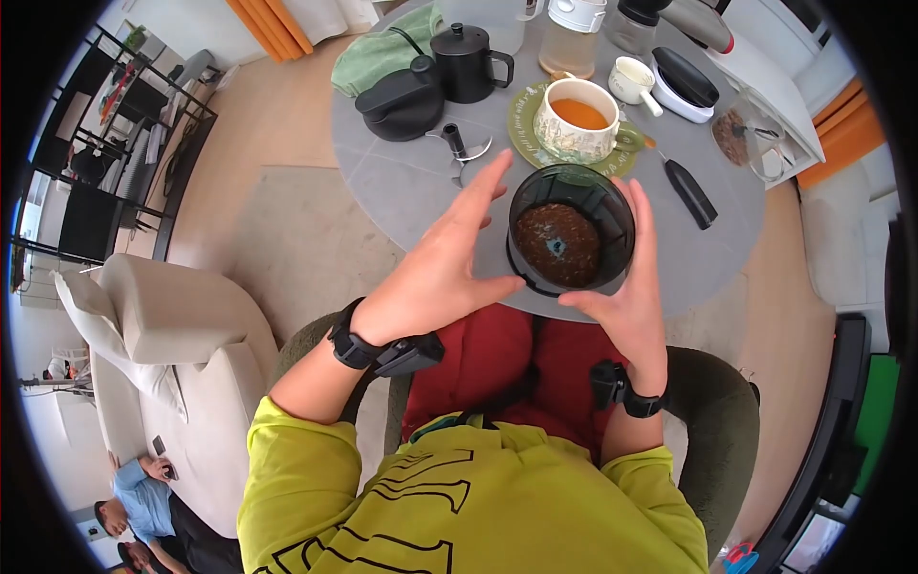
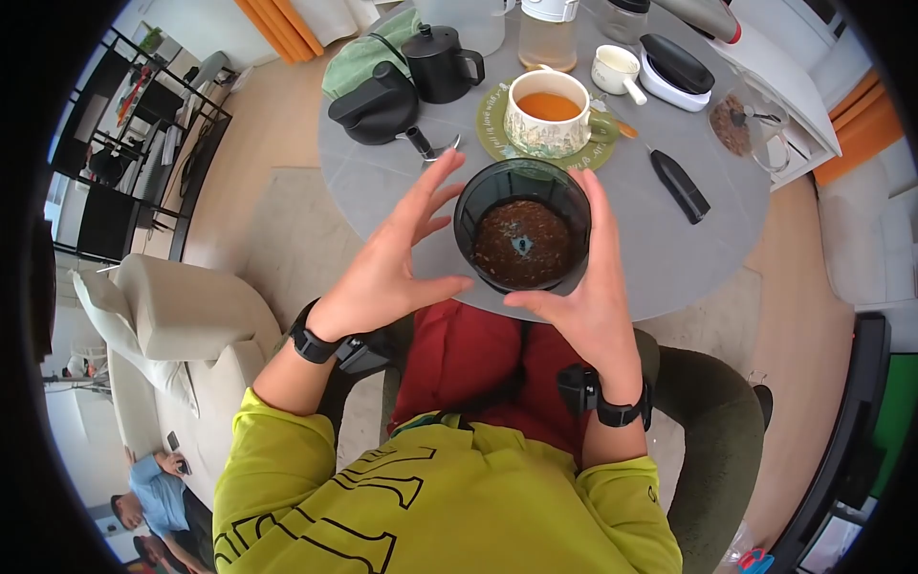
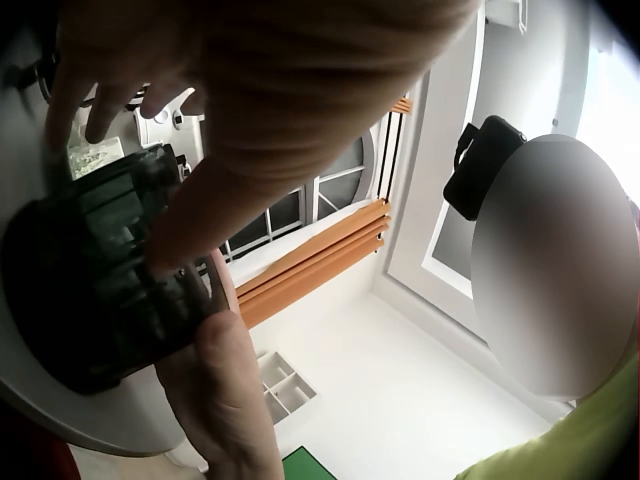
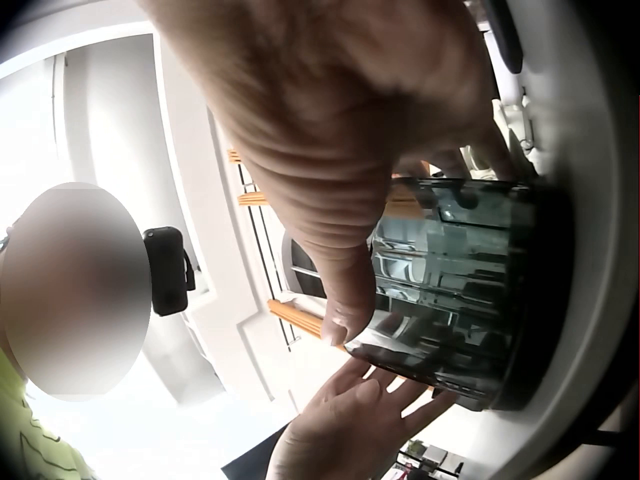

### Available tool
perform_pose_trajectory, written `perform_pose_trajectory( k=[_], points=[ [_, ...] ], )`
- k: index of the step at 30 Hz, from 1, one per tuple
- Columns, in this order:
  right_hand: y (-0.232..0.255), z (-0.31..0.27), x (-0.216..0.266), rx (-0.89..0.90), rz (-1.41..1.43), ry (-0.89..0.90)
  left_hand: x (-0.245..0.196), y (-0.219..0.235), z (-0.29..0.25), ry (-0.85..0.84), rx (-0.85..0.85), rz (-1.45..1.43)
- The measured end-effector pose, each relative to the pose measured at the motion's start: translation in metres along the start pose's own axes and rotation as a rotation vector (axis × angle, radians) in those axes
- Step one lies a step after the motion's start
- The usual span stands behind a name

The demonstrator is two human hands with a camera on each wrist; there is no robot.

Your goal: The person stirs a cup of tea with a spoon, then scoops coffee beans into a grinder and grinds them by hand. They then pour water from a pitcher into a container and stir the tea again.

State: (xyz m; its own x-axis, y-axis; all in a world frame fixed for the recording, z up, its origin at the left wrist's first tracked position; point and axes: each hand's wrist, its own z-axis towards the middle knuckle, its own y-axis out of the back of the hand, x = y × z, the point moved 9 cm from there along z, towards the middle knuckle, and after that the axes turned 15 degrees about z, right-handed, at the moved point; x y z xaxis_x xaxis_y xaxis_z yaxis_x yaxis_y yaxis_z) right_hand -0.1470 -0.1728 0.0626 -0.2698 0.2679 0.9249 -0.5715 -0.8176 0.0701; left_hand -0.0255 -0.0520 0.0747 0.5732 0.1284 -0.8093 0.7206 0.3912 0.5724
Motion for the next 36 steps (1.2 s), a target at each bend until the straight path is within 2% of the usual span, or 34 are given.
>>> perform_pose_trajectory(
  k=[3,7,10,12,13,16,19,21,24,26,27,29,31,33,34,36],
  points=[
    [0.0,0.001,0.0,-0.016,0.028,-0.008,0.011,-0.01,0.0,-0.02,0.103,0.053],
    [-0.004,0.002,0.008,-0.005,0.02,0.015,0.01,-0.015,-0.001,-0.007,0.131,0.027],
    [0.0,-0.001,0.024,-0.03,-0.025,0.1,0.005,-0.003,-0.004,-0.022,0.102,-0.022],
    [0.019,-0.002,0.034,-0.155,0.04,0.131,-0.001,0.009,-0.005,-0.018,0.092,-0.004],
    [0.021,-0.004,0.036,-0.155,0.035,0.131,-0.003,0.013,-0.005,-0.021,0.093,-0.009],
    [0.012,-0.013,0.054,-0.002,0.067,0.242,-0.009,0.025,-0.007,-0.034,0.086,0.02],
    [0.019,-0.017,0.058,-0.104,-0.02,0.286,-0.017,0.033,-0.009,-0.065,0.109,0.061],
    [0.017,-0.014,0.059,-0.091,0.049,0.272,-0.02,0.036,-0.01,-0.082,0.114,0.057],
    [0.004,-0.012,0.055,0.006,-0.056,0.242,-0.021,0.035,-0.009,-0.1,0.121,0.021],
    [0.014,-0.013,0.047,-0.092,0.199,0.245,-0.021,0.034,-0.009,-0.1,0.129,0.03],
    [0.014,-0.012,0.048,-0.089,0.198,0.246,-0.02,0.033,-0.01,-0.099,0.135,0.041],
    [0.011,-0.012,0.054,-0.085,-0.09,0.269,-0.019,0.033,-0.01,-0.1,0.134,0.048],
    [0.015,-0.011,0.051,-0.124,-0.009,0.257,-0.019,0.032,-0.008,-0.105,0.137,0.056],
    [0.014,-0.012,0.048,-0.087,0.115,0.249,-0.02,0.032,-0.008,-0.101,0.136,0.068],
    [0.009,-0.013,0.047,-0.051,0.074,0.256,-0.019,0.031,-0.008,-0.1,0.138,0.067],
    [0.011,-0.013,0.045,-0.091,0.062,0.226,-0.017,0.032,-0.008,-0.102,0.135,0.078]
  ],
)
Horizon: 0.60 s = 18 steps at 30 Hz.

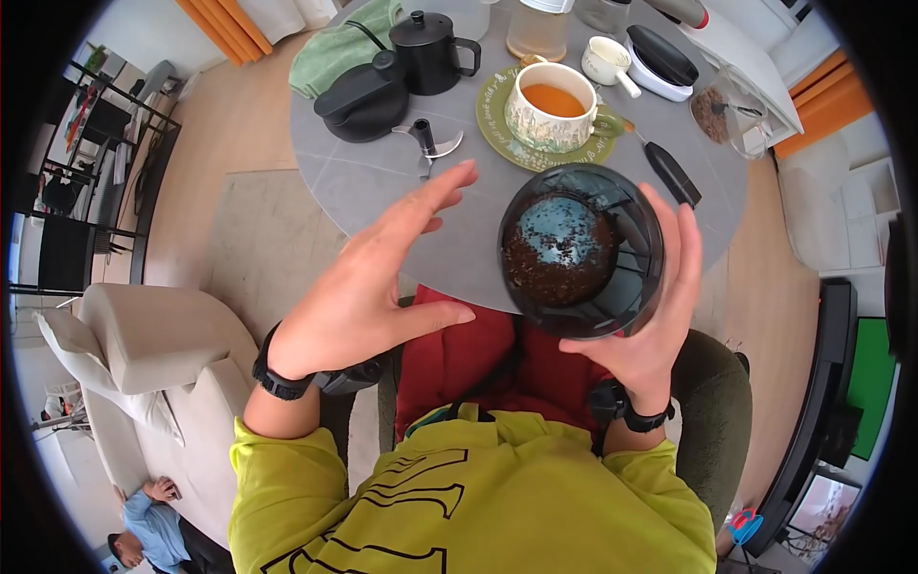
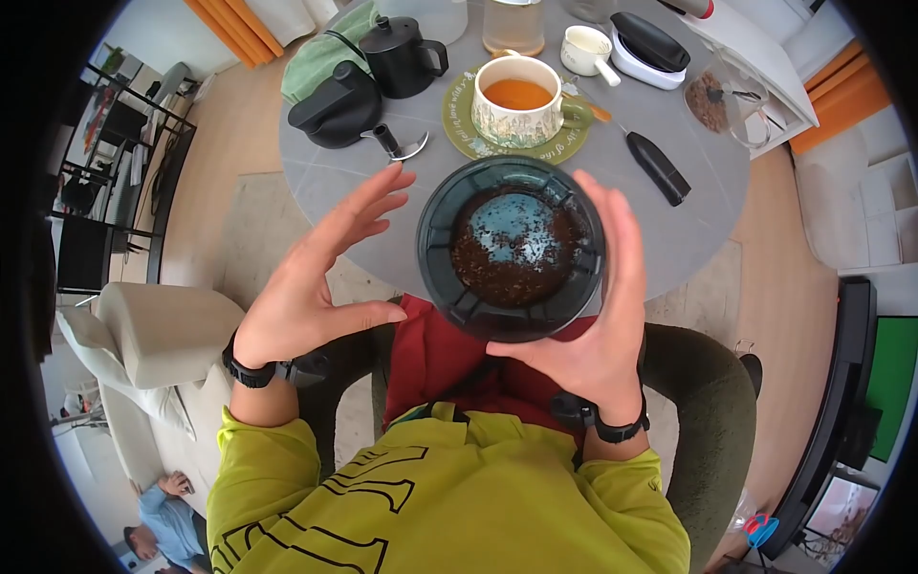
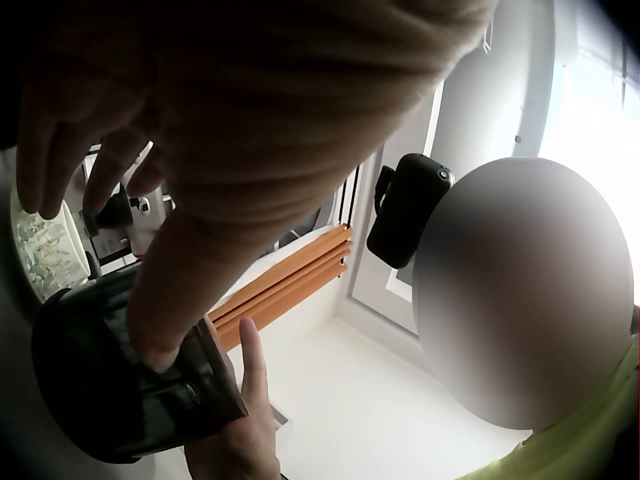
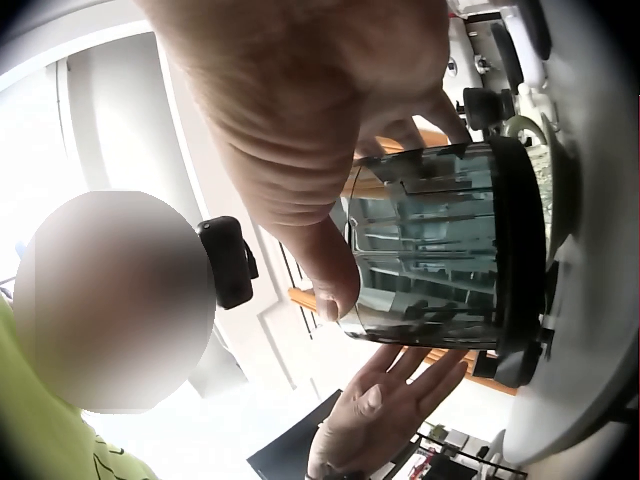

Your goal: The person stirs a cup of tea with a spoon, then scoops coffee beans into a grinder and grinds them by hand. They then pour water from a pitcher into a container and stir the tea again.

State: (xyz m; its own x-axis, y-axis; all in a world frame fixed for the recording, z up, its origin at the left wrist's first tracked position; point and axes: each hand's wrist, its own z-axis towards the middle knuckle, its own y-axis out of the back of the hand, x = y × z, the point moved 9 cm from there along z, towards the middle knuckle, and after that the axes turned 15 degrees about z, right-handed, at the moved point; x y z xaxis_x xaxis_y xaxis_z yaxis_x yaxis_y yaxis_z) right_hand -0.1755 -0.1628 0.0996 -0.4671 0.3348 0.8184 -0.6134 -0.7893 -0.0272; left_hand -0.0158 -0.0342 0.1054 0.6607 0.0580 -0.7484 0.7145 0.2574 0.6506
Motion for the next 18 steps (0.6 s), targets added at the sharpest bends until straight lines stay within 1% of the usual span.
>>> perform_pose_trajectory(
  k=[5,6,9,10,11,13,14,15,17,18],
  points=[
    [0.02,0.002,-0.011,-0.135,-0.094,-0.075,0.0,0.003,0.0,0.012,-0.009,0.025],
    [0.013,0.002,-0.01,-0.076,-0.031,-0.081,0.0,0.004,0.001,0.02,-0.014,0.023],
    [0.011,-0.002,-0.012,-0.122,-0.036,-0.111,0.002,0.004,0.002,-0.007,-0.032,0.063],
    [0.013,-0.002,-0.012,-0.138,-0.127,-0.07,0.002,0.005,0.002,-0.007,-0.031,0.063],
    [0.015,-0.002,-0.012,-0.137,-0.126,-0.07,0.002,0.006,0.001,0.0,-0.03,0.057],
    [0.012,-0.001,-0.021,-0.093,0.093,-0.134,0.002,0.008,0.001,0.011,-0.03,0.054],
    [0.009,-0.002,-0.023,-0.147,0.166,-0.174,0.003,0.007,0.002,0.02,-0.026,0.044],
    [0.01,-0.003,-0.024,-0.149,0.165,-0.178,0.004,0.007,0.002,0.029,-0.02,0.032],
    [0.021,-0.003,-0.024,-0.207,-0.049,-0.161,0.005,0.007,0.002,0.033,-0.016,0.028],
    [0.02,-0.002,-0.024,-0.204,-0.048,-0.159,0.005,0.007,0.002,0.037,-0.017,0.027]
  ],
)
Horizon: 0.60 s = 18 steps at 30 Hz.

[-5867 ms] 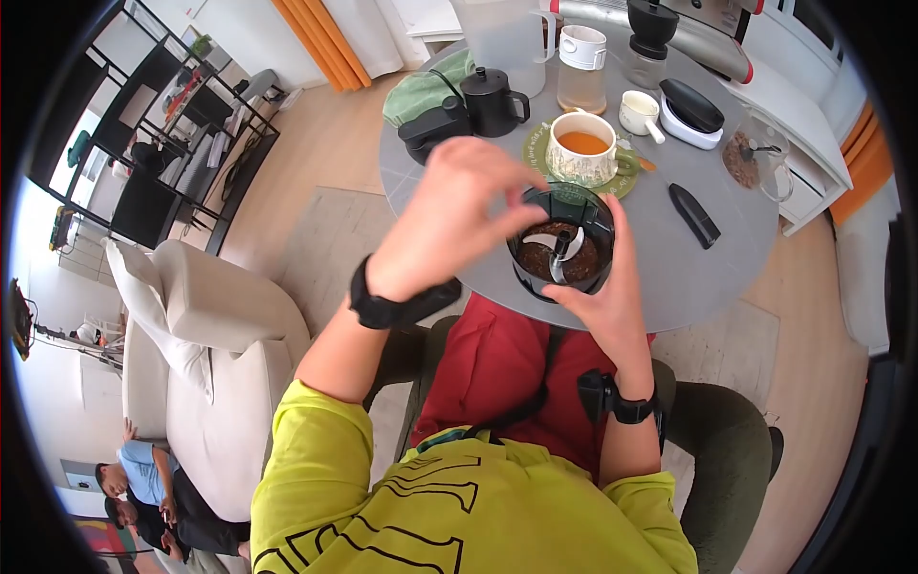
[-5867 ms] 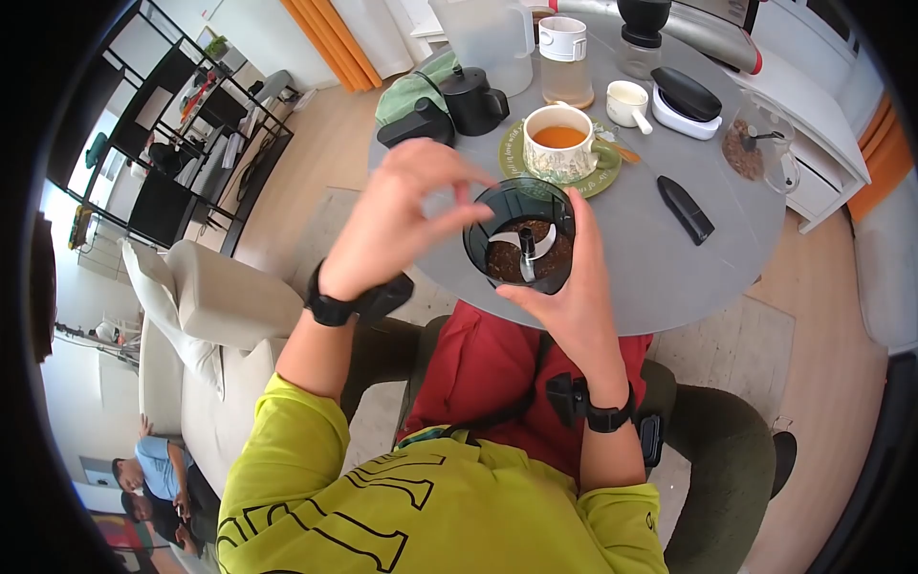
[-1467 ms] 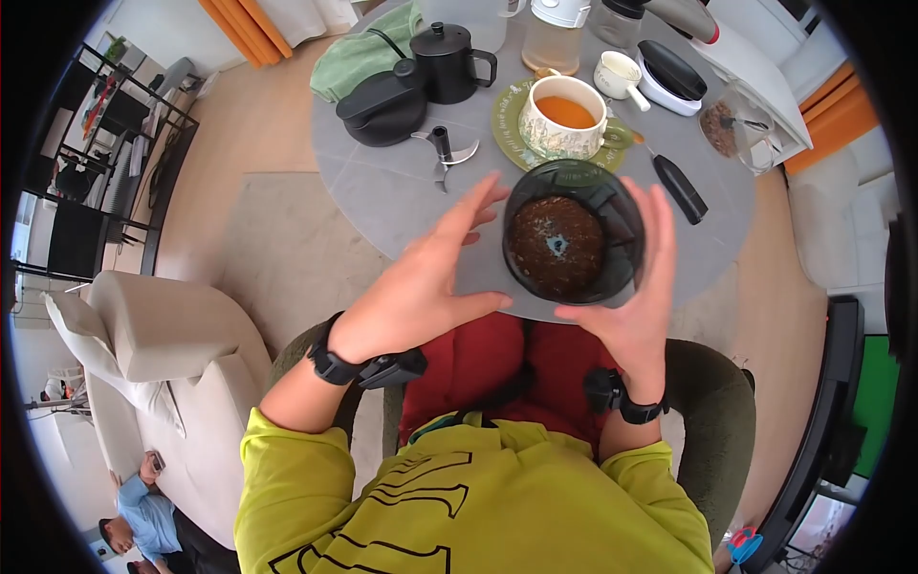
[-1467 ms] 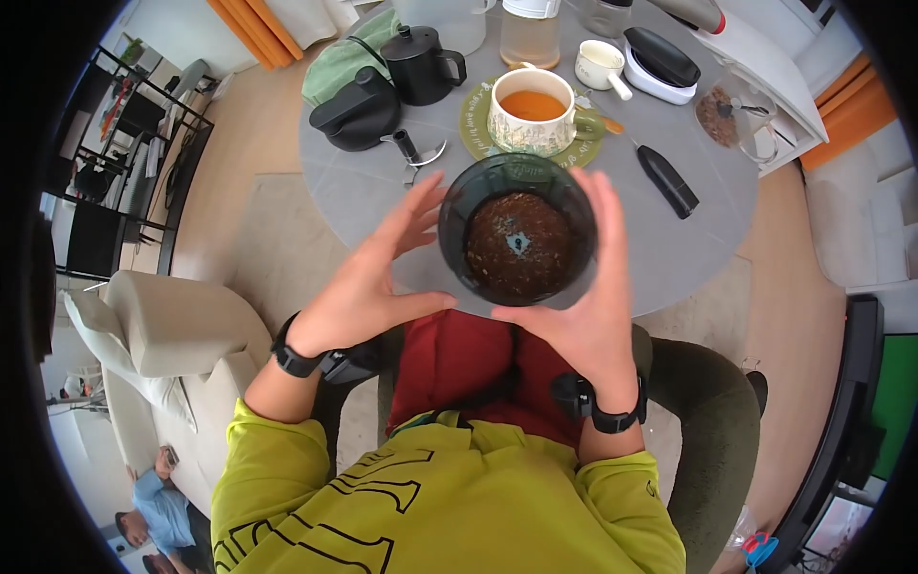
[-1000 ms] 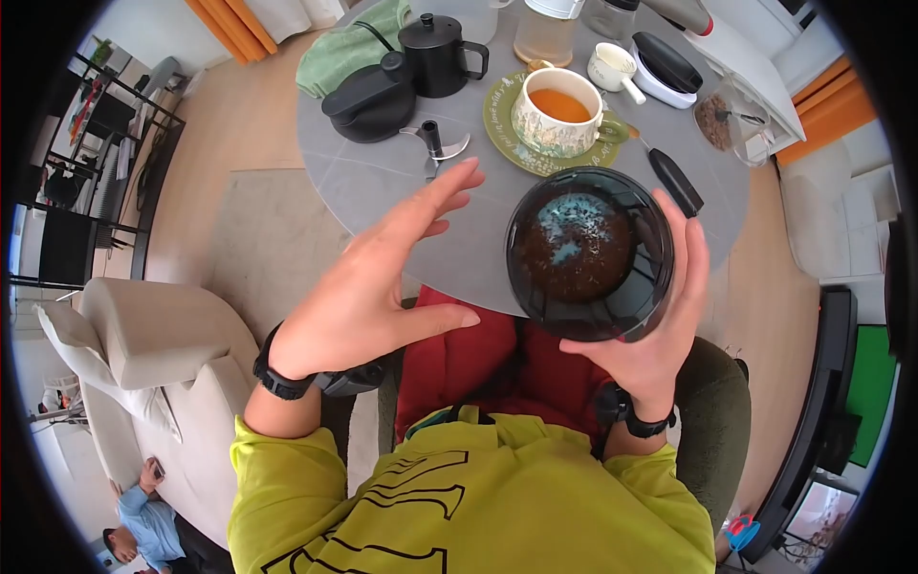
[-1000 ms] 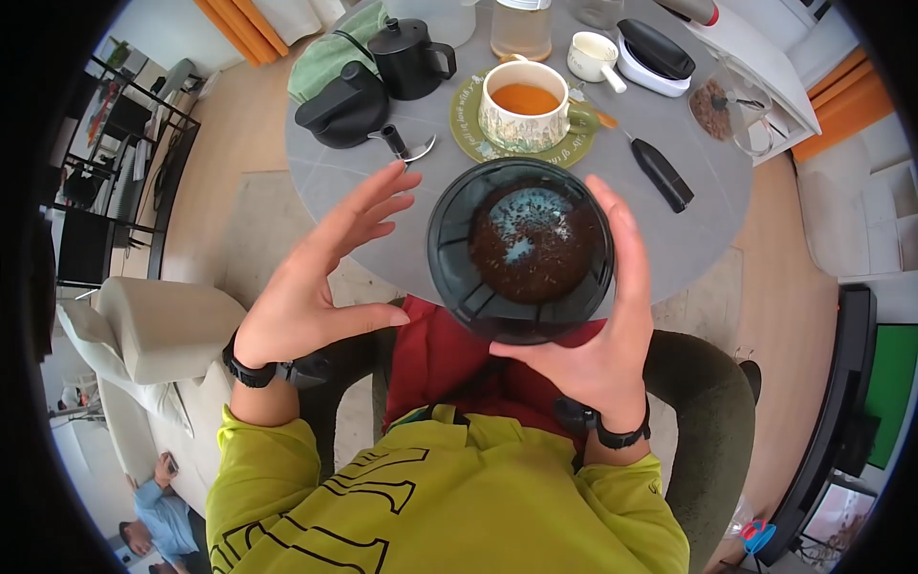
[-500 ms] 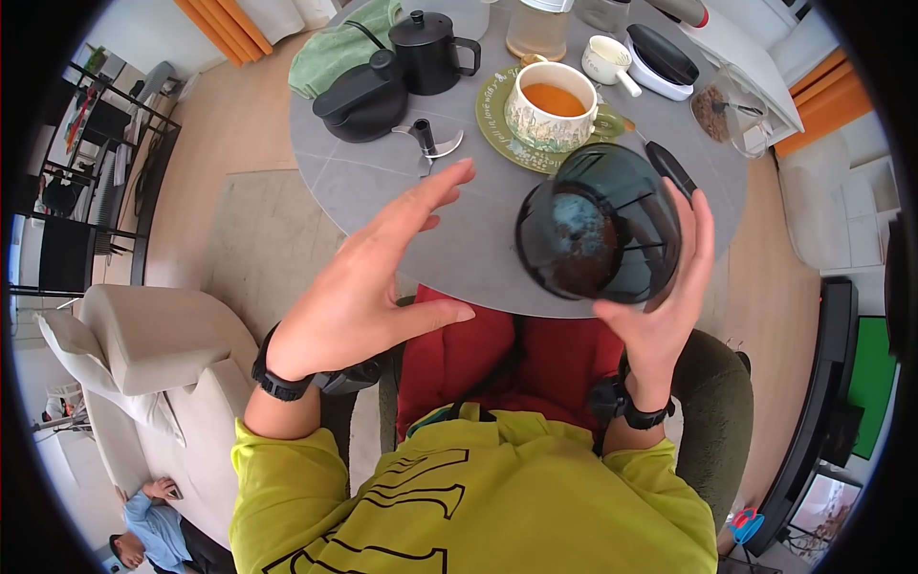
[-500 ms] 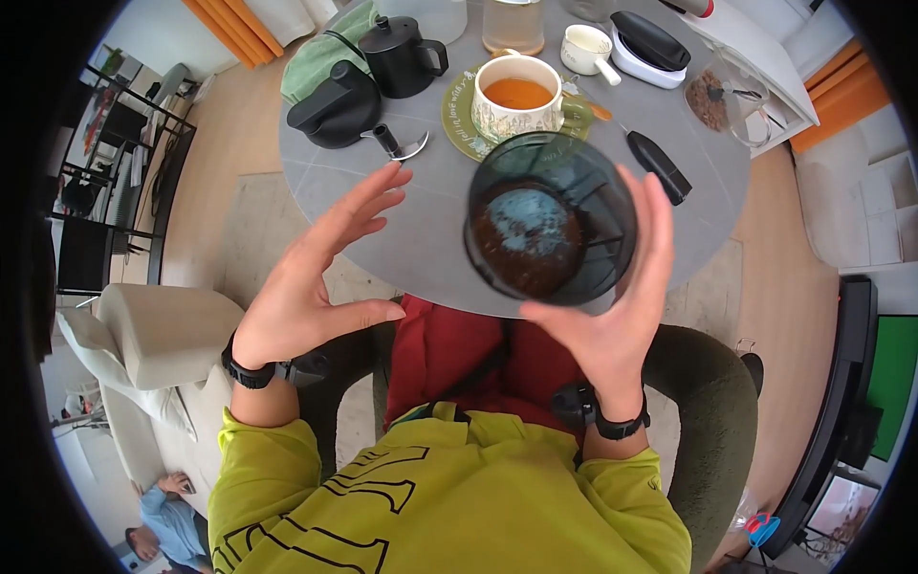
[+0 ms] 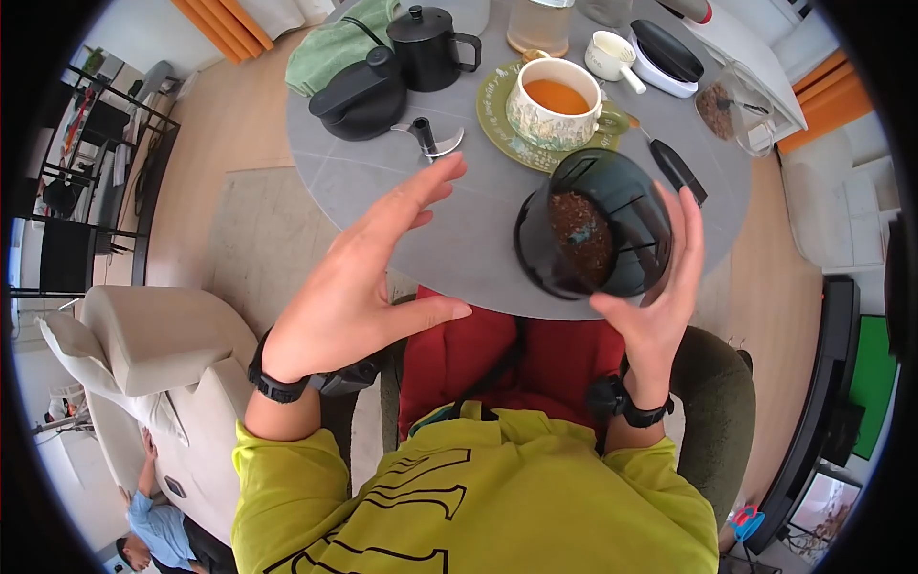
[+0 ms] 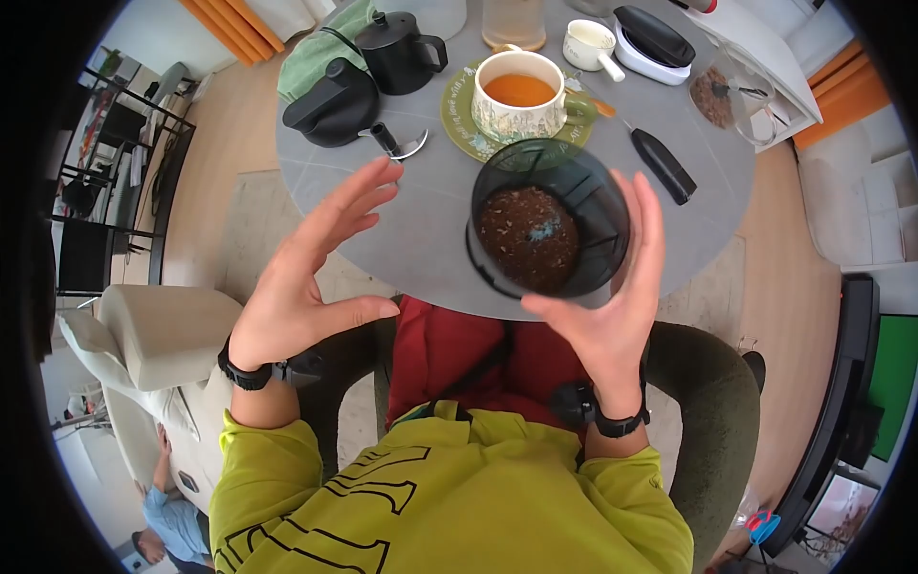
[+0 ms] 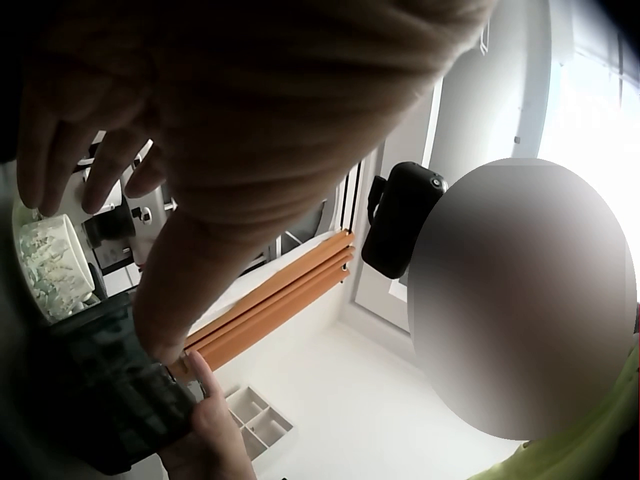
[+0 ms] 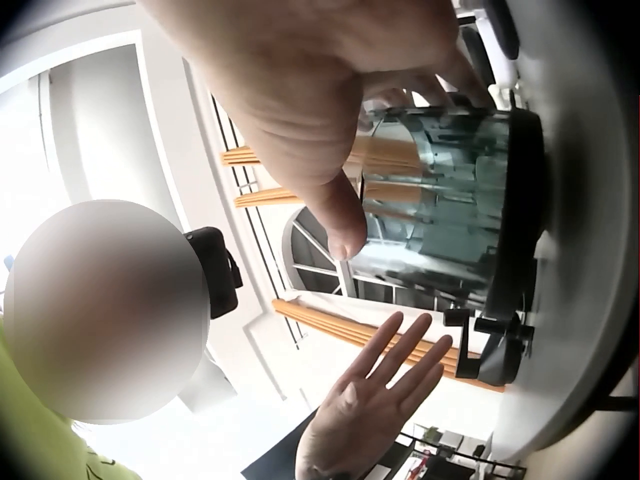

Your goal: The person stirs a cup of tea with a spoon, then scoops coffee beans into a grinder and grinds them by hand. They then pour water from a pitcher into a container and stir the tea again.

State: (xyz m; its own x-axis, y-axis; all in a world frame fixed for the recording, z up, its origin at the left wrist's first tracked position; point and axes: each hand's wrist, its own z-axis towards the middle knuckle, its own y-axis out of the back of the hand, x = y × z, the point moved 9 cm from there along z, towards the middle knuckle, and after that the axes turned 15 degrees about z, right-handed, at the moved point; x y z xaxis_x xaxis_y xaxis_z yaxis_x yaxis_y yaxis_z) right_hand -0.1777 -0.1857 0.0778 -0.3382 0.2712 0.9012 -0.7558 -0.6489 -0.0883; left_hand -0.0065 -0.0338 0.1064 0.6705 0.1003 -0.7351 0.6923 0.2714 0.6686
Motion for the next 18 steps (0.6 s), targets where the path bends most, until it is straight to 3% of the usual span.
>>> perform_pose_trajectory(
  k=[2,6,9,13,15,18],
  points=[
    [-0.012,-0.003,0.0,0.131,0.175,-0.012,0.002,-0.001,0.001,-0.001,-0.003,0.003],
    [-0.009,-0.001,0.009,0.083,-0.084,0.08,0.001,-0.002,0.002,-0.006,0.005,0.022],
    [-0.017,-0.004,0.003,0.163,0.14,0.008,0.002,-0.003,0.001,-0.006,0.006,0.011],
    [-0.032,-0.011,0.008,0.257,0.159,0.034,0.002,-0.009,0.002,-0.018,0.023,0.019],
    [-0.04,-0.013,0.013,0.328,0.097,0.161,-0.004,-0.016,0.002,-0.069,0.037,0.106],
    [-0.047,-0.015,0.014,0.367,0.058,0.193,-0.011,-0.021,0.003,-0.12,0.001,0.163]
  ],
)
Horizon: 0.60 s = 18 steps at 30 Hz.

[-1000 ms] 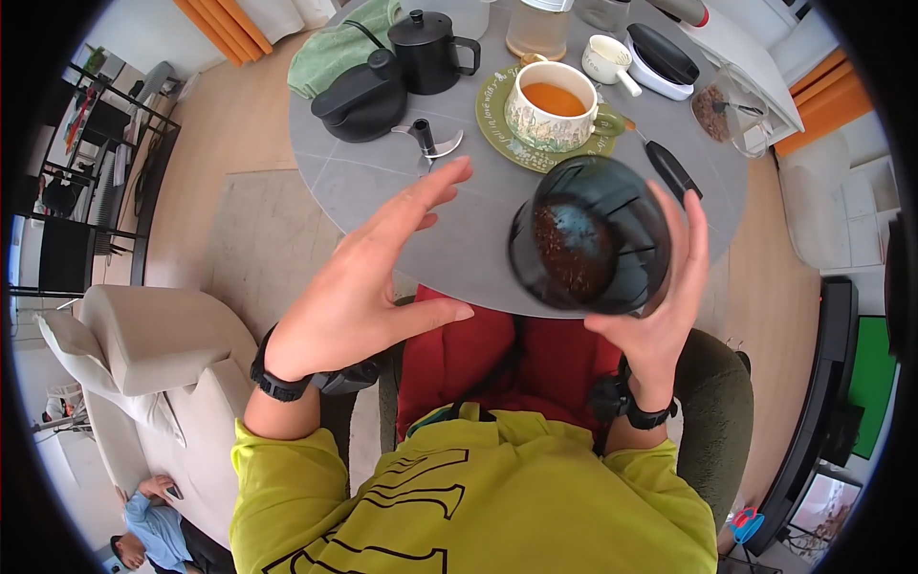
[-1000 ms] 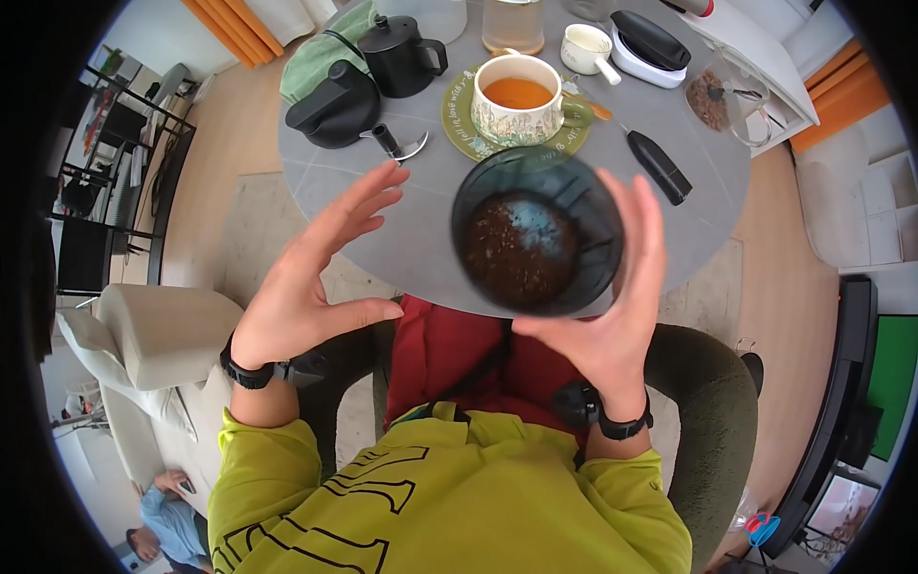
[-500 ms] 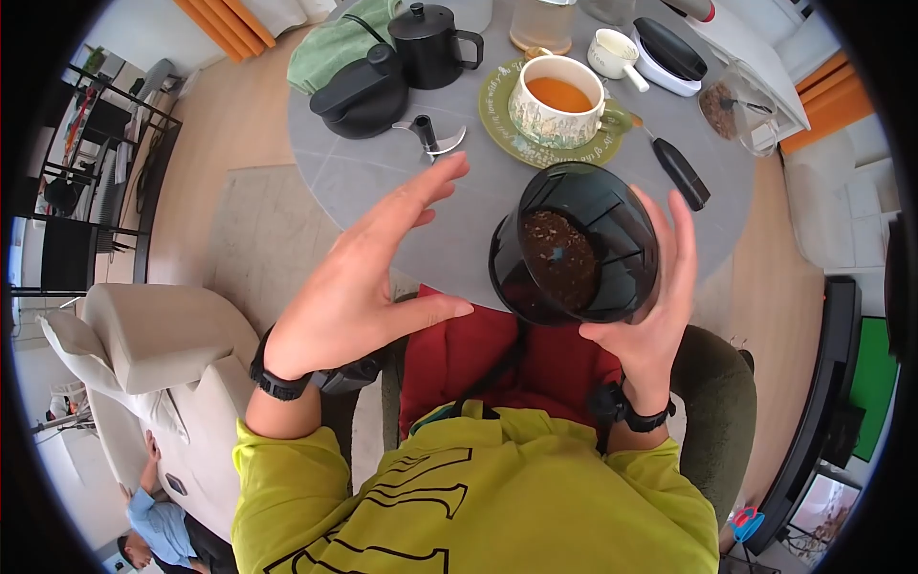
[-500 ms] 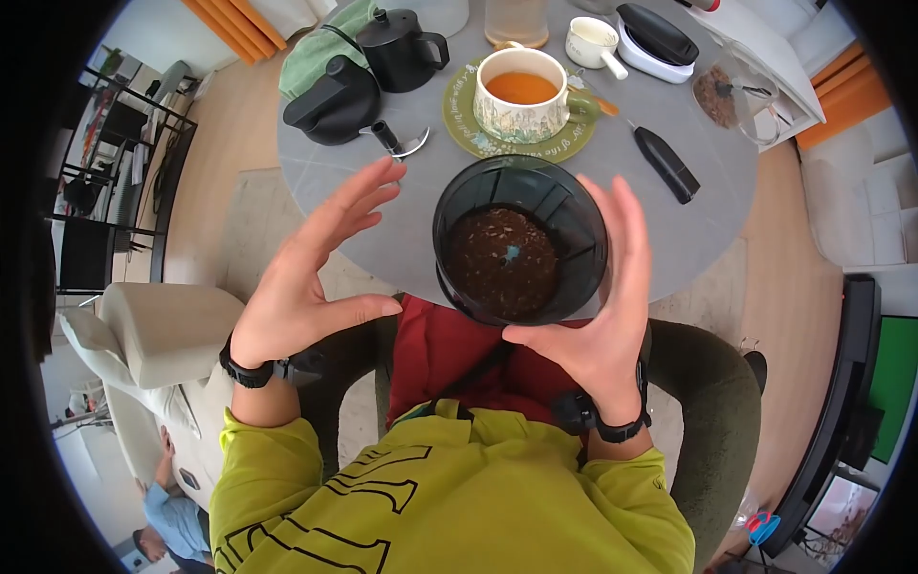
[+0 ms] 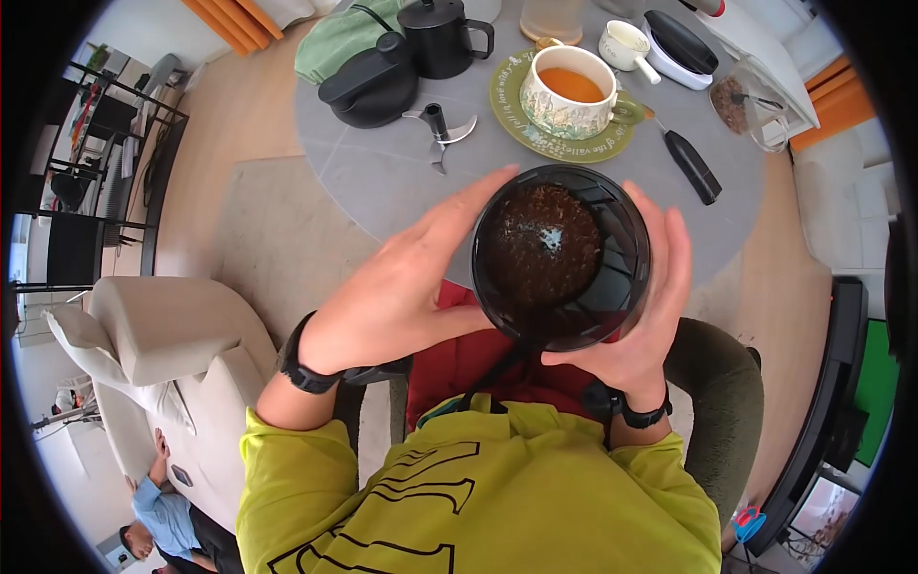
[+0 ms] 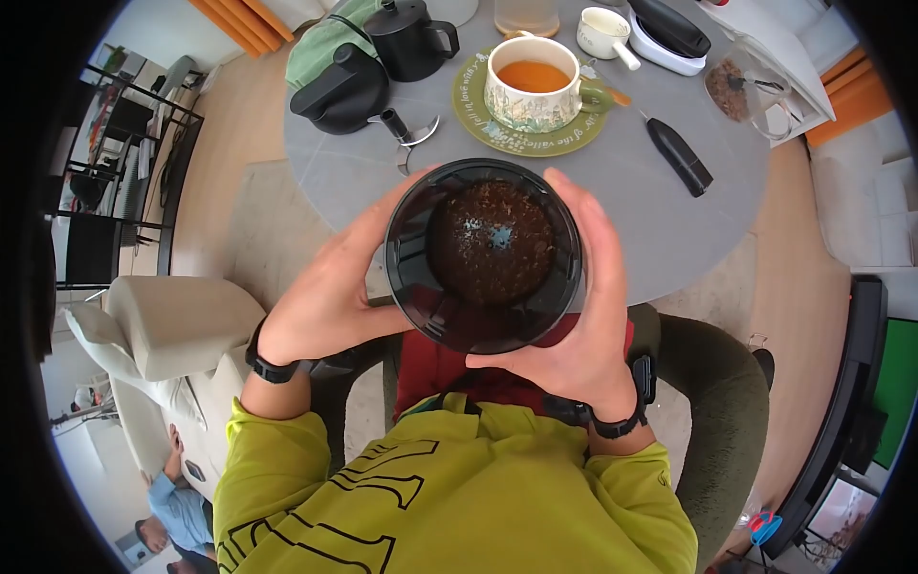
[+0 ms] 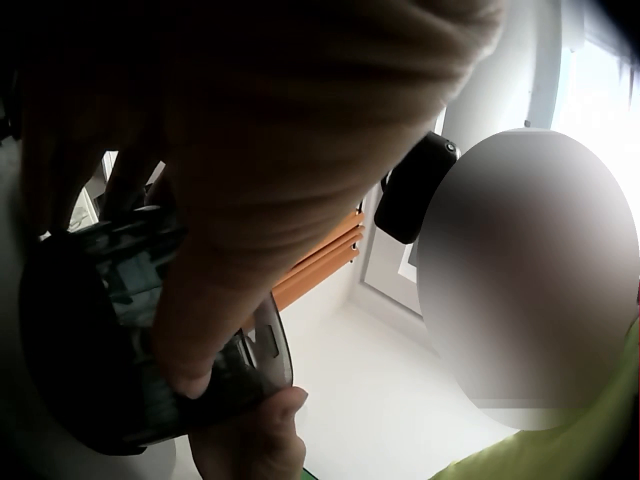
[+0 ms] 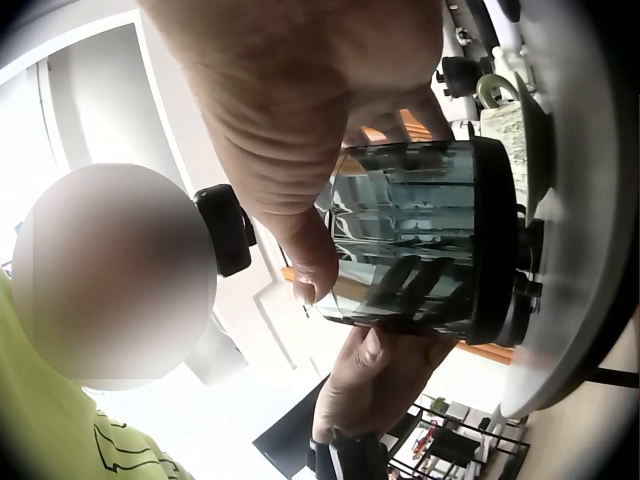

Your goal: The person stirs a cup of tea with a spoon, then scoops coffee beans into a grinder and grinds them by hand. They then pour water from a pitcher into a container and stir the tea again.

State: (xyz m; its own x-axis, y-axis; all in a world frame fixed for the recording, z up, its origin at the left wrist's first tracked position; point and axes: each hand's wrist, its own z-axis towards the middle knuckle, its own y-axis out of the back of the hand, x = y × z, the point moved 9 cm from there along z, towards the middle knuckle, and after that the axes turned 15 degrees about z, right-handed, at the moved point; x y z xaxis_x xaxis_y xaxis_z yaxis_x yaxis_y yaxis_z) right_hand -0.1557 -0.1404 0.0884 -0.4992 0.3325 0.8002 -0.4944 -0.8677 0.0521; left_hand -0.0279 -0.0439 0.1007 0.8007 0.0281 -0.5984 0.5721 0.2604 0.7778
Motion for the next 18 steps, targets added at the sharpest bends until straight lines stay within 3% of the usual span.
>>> perform_pose_trajectory(
  k=[10,16,18],
  points=[
    [-0.004,0.003,-0.009,0.003,0.139,-0.132,0.002,0.004,0.0,0.013,-0.011,0.077],
    [0.002,0.0,-0.009,-0.041,-0.04,-0.178,0.007,-0.001,-0.001,0.103,0.029,-0.074],
    [0.014,0.0,-0.005,-0.142,-0.255,-0.125,0.015,0.003,-0.002,0.106,-0.008,-0.138]
  ],
)
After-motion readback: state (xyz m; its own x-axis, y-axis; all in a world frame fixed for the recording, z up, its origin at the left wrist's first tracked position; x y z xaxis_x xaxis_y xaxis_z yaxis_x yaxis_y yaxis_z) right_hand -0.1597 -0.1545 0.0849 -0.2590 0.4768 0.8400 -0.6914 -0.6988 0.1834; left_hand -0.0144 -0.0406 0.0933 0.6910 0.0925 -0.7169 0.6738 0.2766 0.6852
